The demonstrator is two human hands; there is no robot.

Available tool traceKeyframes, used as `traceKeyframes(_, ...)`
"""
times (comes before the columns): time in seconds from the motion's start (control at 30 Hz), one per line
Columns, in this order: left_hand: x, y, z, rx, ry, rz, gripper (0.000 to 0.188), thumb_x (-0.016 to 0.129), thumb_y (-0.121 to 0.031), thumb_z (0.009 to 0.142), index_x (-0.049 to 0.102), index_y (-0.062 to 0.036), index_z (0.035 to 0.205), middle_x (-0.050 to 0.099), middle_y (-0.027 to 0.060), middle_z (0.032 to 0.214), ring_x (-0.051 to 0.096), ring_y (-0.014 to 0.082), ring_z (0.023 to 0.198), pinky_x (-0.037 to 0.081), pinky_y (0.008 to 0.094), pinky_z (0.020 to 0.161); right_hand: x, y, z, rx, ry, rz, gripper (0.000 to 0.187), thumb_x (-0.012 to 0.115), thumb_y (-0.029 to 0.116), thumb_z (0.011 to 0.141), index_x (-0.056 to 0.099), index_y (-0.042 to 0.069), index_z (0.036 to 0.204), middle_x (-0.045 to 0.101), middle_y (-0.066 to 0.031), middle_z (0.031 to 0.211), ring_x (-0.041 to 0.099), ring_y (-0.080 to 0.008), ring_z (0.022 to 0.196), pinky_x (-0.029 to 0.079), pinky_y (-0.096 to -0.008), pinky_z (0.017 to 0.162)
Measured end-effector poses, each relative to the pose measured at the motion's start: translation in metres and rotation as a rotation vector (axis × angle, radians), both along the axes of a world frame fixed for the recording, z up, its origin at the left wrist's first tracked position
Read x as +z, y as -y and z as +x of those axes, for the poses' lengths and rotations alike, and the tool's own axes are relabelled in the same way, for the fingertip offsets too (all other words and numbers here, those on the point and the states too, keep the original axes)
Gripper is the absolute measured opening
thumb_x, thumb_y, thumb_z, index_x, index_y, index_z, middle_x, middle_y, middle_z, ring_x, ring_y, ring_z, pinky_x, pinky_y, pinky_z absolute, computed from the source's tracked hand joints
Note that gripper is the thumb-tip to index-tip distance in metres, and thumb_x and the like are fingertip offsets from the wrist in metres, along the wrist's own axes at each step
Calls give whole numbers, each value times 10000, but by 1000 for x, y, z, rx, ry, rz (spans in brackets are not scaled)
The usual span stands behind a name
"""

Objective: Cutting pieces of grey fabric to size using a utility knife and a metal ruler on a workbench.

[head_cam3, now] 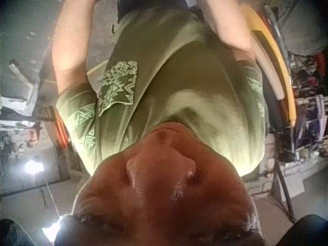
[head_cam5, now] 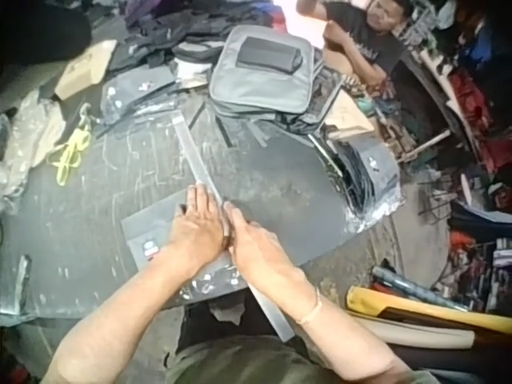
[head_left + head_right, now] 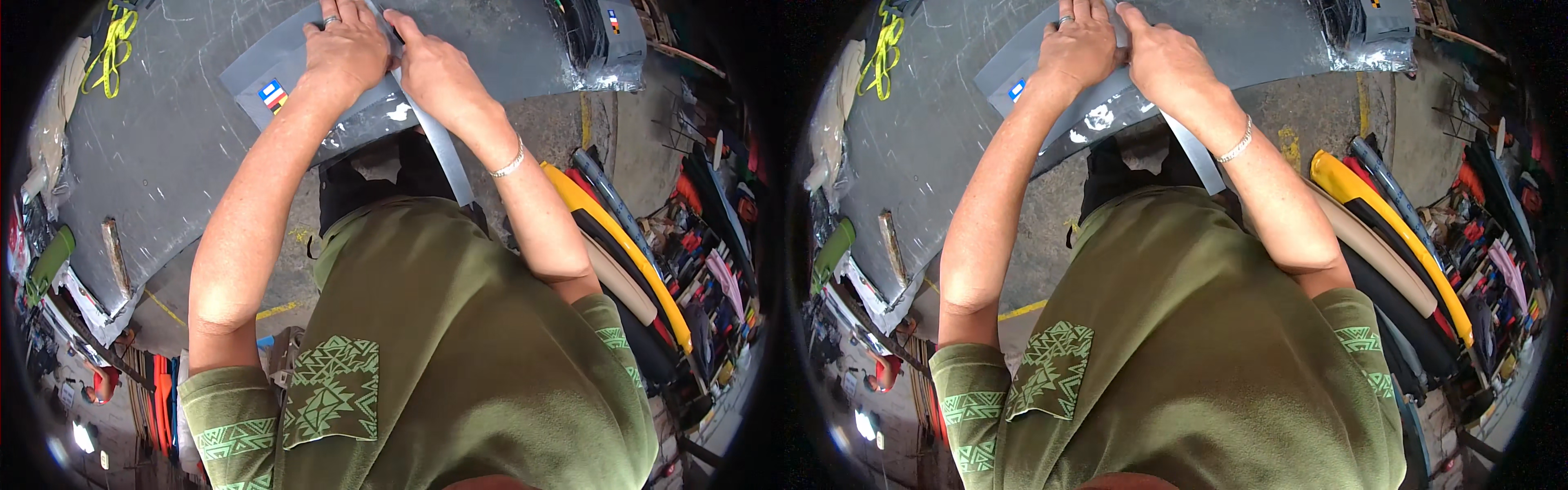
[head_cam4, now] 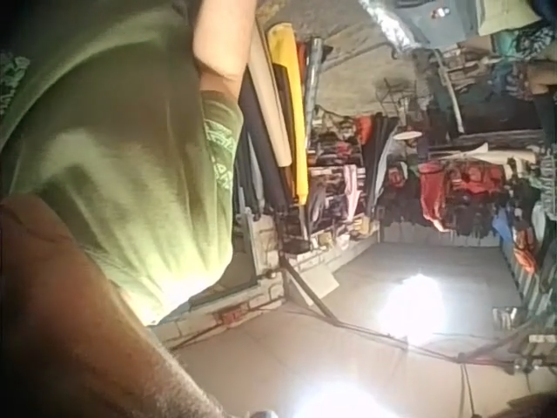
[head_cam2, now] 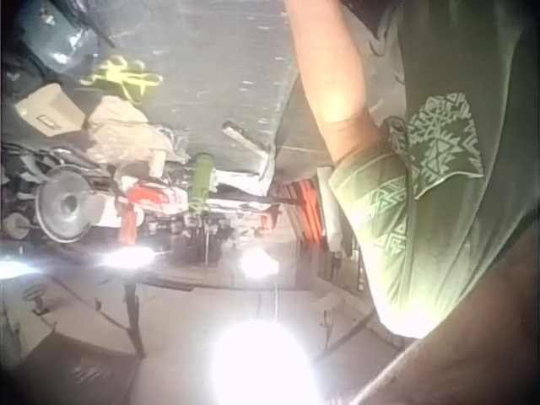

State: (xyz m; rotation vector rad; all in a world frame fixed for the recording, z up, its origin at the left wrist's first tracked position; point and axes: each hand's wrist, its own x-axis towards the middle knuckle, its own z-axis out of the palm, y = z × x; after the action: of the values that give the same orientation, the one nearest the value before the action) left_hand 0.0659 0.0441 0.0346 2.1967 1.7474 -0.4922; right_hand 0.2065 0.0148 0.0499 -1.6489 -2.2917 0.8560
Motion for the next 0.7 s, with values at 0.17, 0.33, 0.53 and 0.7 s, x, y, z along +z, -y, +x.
traceKeyframes(0.17,-1,20,-26,-77,696,211,889,595,-464,966,265,126,1543,209,326,1638,219,447,1535,298,554,1205,-1,24,15,-14,14,-22,550,508,31,952,411,139,1483,689,-248,969,666,-434,957,531,-540,848)
traceKeyframes(0.33,24,3,3,49,16,-85,982,677,-487,913,249,132,1544,194,324,1642,195,434,1544,304,547,1203,0,44,29,-24,39,-64,638,577,39,910,382,158,1506,664,-270,977,684,-472,883,568,-539,806)
traceKeyframes(0.53,23,5,3,59,32,-54,998,686,-492,903,246,135,1543,202,317,1642,193,430,1545,305,543,1205,3,85,50,-73,13,-75,611,533,26,931,381,162,1507,654,-282,971,673,-482,834,565,-549,753)
traceKeyframes(0.7,18,1,3,78,55,-43,1009,692,-494,896,240,132,1545,194,313,1646,185,416,1551,306,539,1205,-3,122,71,-114,-49,-18,584,502,27,956,383,176,1508,651,-278,974,663,-493,799,560,-560,733)
